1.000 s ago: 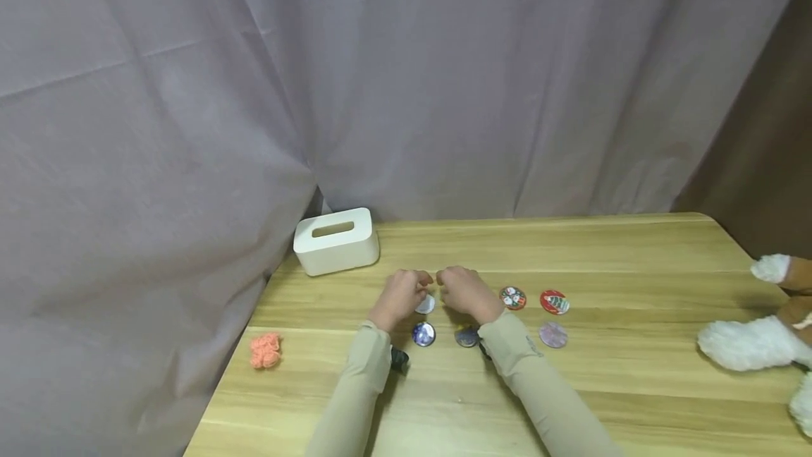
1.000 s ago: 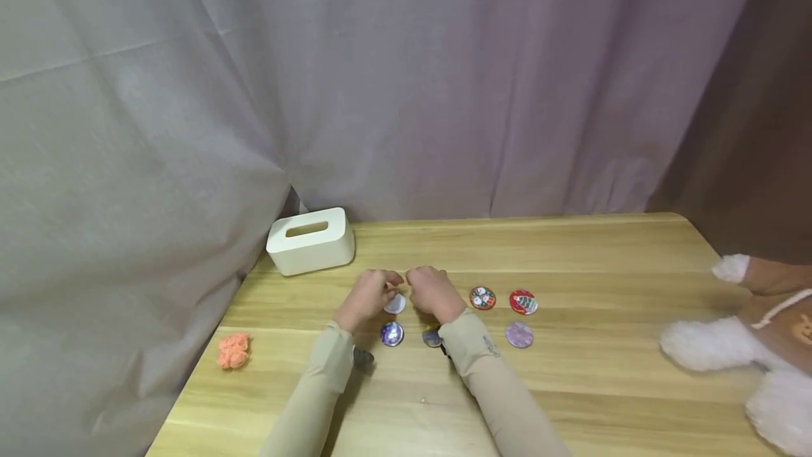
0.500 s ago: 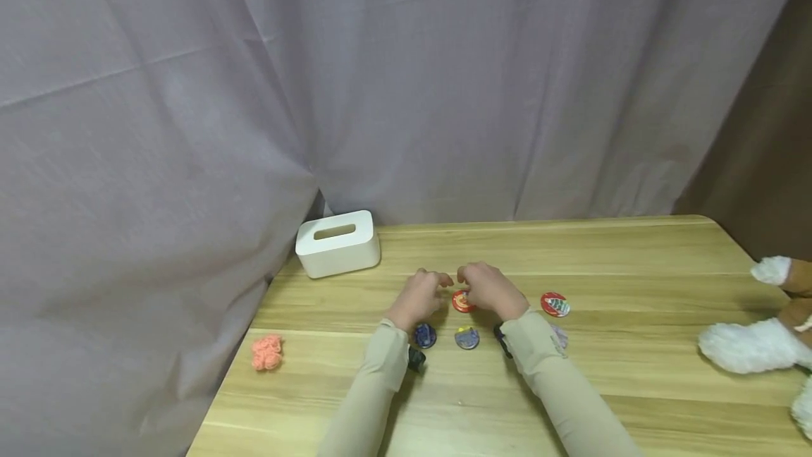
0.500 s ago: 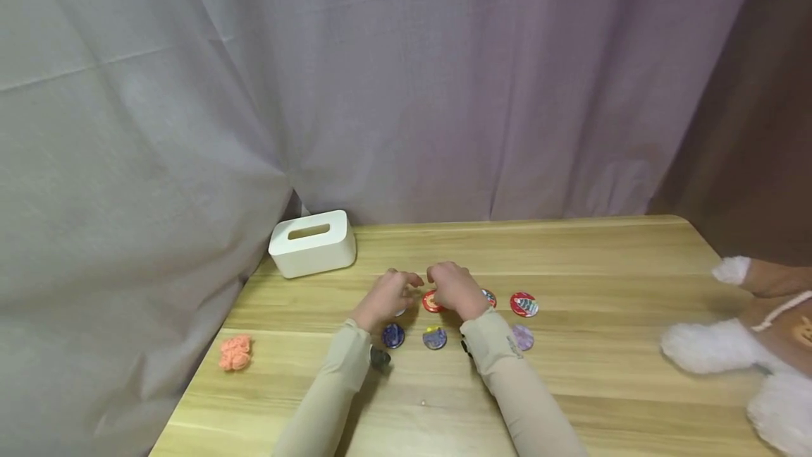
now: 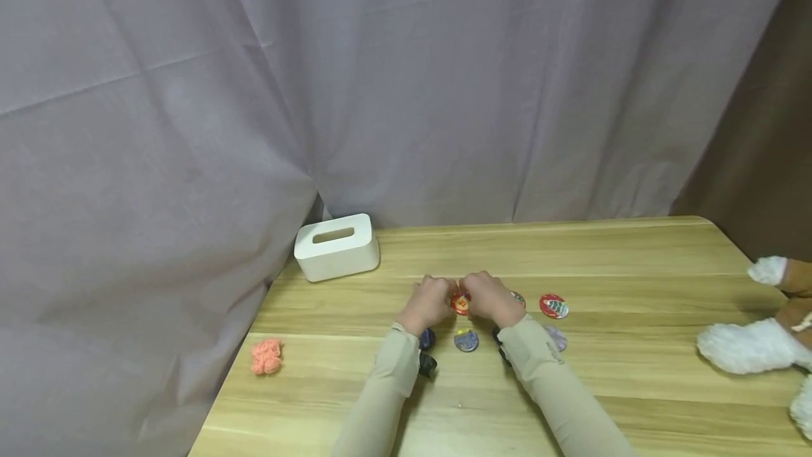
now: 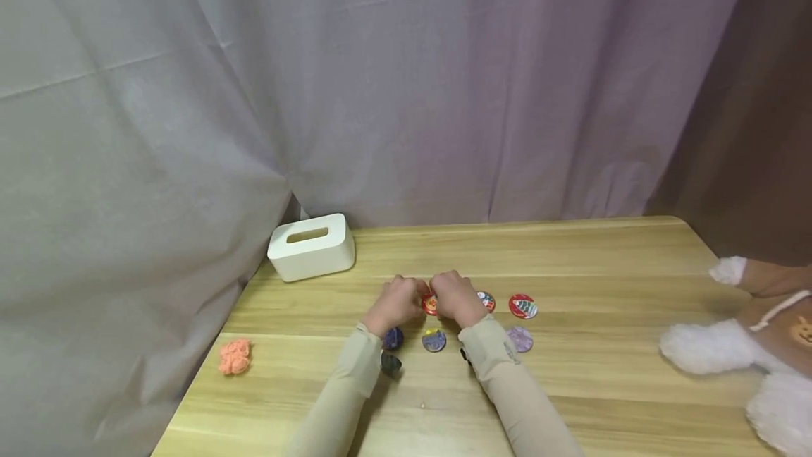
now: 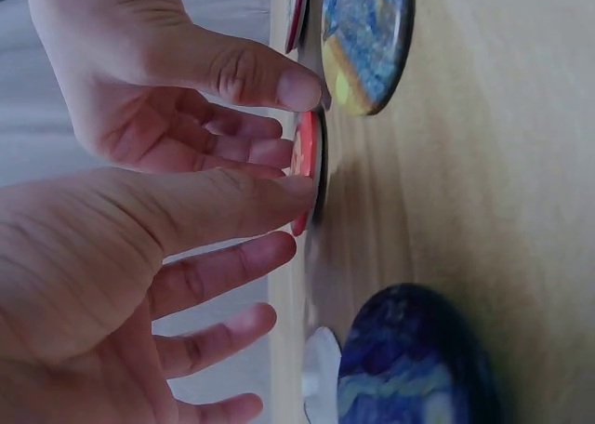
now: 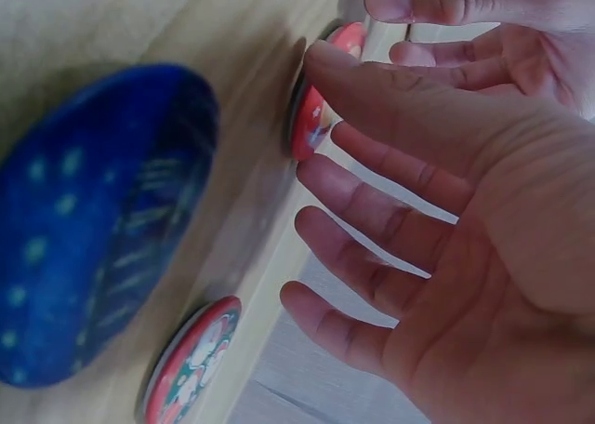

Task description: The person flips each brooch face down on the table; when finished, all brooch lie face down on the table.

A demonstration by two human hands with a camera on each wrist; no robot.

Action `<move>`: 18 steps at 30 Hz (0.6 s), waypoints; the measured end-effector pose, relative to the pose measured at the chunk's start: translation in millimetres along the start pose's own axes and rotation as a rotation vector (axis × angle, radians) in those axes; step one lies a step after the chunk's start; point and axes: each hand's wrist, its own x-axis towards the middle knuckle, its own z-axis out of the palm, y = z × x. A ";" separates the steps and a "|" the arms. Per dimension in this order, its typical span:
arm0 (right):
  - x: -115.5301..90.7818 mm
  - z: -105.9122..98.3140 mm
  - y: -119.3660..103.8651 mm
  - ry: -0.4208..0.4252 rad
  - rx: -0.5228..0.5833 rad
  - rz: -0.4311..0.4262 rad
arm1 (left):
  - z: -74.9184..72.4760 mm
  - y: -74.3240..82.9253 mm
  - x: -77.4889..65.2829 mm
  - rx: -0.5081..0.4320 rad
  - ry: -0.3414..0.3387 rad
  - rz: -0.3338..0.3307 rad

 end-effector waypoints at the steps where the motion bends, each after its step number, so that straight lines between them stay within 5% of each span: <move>1: 0.2 0.2 0.5 0.004 -0.001 -0.005 | 0.4 0.5 0.2 0.004 -0.001 -0.008; 18: -0.9 0.0 7.8 0.008 0.008 -0.006 | 4.4 -0.8 -0.7 -0.003 0.055 0.004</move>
